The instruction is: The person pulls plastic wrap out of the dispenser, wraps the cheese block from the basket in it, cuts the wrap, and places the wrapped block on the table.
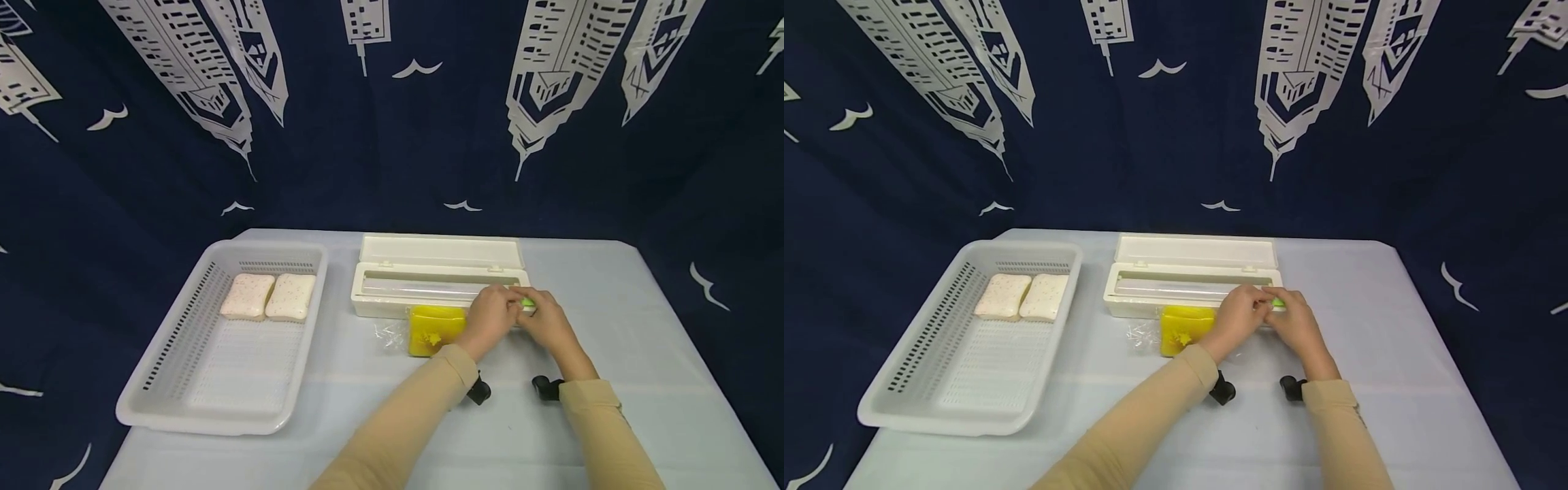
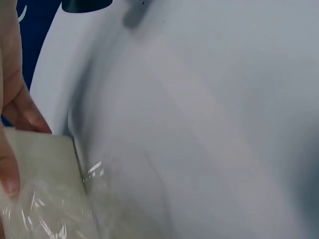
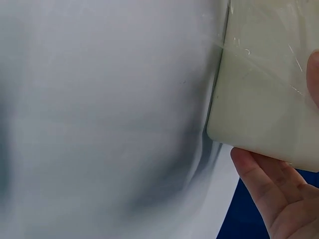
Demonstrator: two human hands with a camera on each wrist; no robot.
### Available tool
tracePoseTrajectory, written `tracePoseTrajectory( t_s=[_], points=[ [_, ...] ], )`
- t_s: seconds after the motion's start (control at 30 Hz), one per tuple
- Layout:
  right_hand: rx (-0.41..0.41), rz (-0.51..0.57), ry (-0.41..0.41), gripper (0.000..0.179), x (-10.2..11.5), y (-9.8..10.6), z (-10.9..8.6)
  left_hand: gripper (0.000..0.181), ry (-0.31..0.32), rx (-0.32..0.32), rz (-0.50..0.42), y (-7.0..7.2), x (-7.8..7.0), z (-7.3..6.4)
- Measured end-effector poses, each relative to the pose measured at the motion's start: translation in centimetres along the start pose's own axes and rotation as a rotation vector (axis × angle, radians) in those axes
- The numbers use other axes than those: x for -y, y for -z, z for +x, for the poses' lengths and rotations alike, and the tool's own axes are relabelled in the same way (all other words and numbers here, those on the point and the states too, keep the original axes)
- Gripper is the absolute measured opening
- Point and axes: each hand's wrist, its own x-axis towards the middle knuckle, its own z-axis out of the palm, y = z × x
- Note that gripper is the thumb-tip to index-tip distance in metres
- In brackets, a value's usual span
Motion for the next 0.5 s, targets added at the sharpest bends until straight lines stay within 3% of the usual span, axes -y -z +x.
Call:
tracePoseTrajectory(
  t_s=[0.23, 0.37, 0.5],
  points=[
    [-0.027, -0.011, 0.021, 0.047, -0.17, 0.05, 0.02, 0.017, 0.027, -0.089, 0.073, -0.63, -0.6, 0.01],
    [-0.031, -0.021, 0.015, 0.047, -0.21, -0.04, -0.01, 0.012, 0.035, -0.111, 0.187, -0.89, -0.73, 0.27],
    [-0.045, -0.036, 0.016, 0.047, -0.23, 0.17, -0.17, 0.012, -0.001, -0.098, 0.312, -1.1, -0.82, 0.61]
  ],
)
